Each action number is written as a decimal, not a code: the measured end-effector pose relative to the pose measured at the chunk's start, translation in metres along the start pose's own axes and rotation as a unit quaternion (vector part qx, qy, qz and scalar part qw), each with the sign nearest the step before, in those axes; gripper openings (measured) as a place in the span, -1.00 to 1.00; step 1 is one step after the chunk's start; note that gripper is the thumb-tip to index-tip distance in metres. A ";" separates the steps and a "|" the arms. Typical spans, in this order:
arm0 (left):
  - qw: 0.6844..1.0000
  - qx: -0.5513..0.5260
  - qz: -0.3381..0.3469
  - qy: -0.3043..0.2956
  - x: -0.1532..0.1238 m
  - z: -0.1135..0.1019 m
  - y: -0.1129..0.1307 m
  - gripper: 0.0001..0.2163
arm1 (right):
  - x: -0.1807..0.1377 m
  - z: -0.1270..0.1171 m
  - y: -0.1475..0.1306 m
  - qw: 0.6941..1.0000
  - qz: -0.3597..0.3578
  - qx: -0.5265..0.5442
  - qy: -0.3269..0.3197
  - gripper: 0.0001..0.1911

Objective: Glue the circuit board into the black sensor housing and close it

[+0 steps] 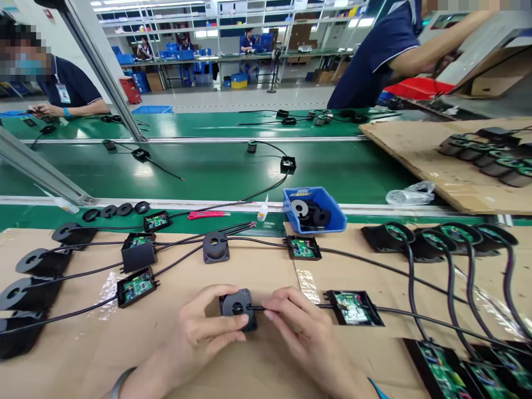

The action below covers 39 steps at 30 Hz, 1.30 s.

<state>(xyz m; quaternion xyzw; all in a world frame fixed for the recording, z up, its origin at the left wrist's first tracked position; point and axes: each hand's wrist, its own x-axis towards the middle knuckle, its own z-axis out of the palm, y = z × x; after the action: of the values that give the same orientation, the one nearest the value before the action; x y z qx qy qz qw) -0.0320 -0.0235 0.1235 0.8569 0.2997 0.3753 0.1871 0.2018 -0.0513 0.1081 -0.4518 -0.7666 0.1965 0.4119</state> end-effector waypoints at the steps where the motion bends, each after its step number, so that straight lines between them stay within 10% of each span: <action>1: 1.000 0.003 0.003 -0.001 0.000 0.001 0.000 -0.84 | 0.000 0.000 0.000 1.000 0.000 0.001 0.001 -0.81; 26: 0.973 0.206 0.092 -0.049 0.003 0.009 0.016 -0.80 | -0.001 -0.007 -0.019 0.990 -0.099 -0.099 0.015 -0.74; 39: 0.950 0.259 0.171 0.026 0.002 0.018 0.008 -0.83 | 0.003 0.019 -0.030 0.940 -0.199 -0.275 0.045 -0.61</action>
<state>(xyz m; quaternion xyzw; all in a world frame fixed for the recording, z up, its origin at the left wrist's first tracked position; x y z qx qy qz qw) -0.0138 -0.0302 0.1171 0.9043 0.2405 0.3331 -0.1162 0.1699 -0.0633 0.1186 -0.3938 -0.8458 -0.1281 0.3363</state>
